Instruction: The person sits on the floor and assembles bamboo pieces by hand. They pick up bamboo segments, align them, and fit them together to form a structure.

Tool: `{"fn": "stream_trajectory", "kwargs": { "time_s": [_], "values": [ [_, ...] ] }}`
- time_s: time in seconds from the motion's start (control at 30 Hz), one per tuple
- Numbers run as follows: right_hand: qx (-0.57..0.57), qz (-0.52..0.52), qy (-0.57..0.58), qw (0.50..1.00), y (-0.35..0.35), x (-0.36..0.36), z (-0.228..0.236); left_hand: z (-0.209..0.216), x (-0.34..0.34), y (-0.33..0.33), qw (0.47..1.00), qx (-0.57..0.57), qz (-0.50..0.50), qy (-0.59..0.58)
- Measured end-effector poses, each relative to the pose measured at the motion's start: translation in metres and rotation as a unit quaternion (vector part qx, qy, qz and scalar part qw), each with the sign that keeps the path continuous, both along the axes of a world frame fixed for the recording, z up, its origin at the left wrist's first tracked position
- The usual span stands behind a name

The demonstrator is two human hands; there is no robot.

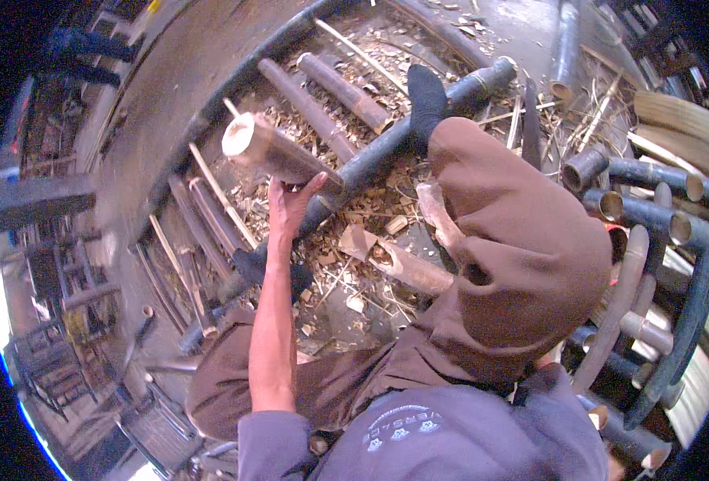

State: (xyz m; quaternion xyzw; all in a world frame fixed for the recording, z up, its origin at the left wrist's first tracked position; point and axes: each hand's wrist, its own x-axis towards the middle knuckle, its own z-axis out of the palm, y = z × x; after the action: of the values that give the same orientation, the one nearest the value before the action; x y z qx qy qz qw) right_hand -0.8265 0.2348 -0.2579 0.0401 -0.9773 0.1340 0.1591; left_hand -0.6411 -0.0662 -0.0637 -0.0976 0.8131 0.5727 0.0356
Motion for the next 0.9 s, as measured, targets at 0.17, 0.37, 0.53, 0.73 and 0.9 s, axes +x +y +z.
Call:
{"fn": "stream_trajectory", "kwargs": {
  "time_s": [0.17, 0.37, 0.53, 0.73, 0.9],
  "values": [
    [-0.184, 0.103, 0.129, 0.969, -0.018, -0.009, -0.01, 0.004, 0.0, -0.011, 0.999, -0.01, 0.022, 0.032],
    [-0.146, 0.054, -0.041, 0.987, 0.021, 0.021, 0.035, -0.008, -0.014, -0.014, 0.995, 0.025, 0.0, 0.098],
    [-0.241, -0.109, -0.153, 0.952, 0.155, 0.207, 0.148, -0.015, -0.016, -0.013, 0.991, -0.012, -0.02, 0.13],
    [-0.452, -0.252, -0.037, 0.855, 0.233, 0.349, 0.368, -0.026, -0.022, -0.02, 0.978, 0.065, -0.044, 0.192],
    [-0.691, -0.041, 0.024, 0.721, 0.154, 0.318, 0.465, -0.007, -0.014, -0.024, 0.988, 0.076, -0.064, 0.114]
  ]
}}
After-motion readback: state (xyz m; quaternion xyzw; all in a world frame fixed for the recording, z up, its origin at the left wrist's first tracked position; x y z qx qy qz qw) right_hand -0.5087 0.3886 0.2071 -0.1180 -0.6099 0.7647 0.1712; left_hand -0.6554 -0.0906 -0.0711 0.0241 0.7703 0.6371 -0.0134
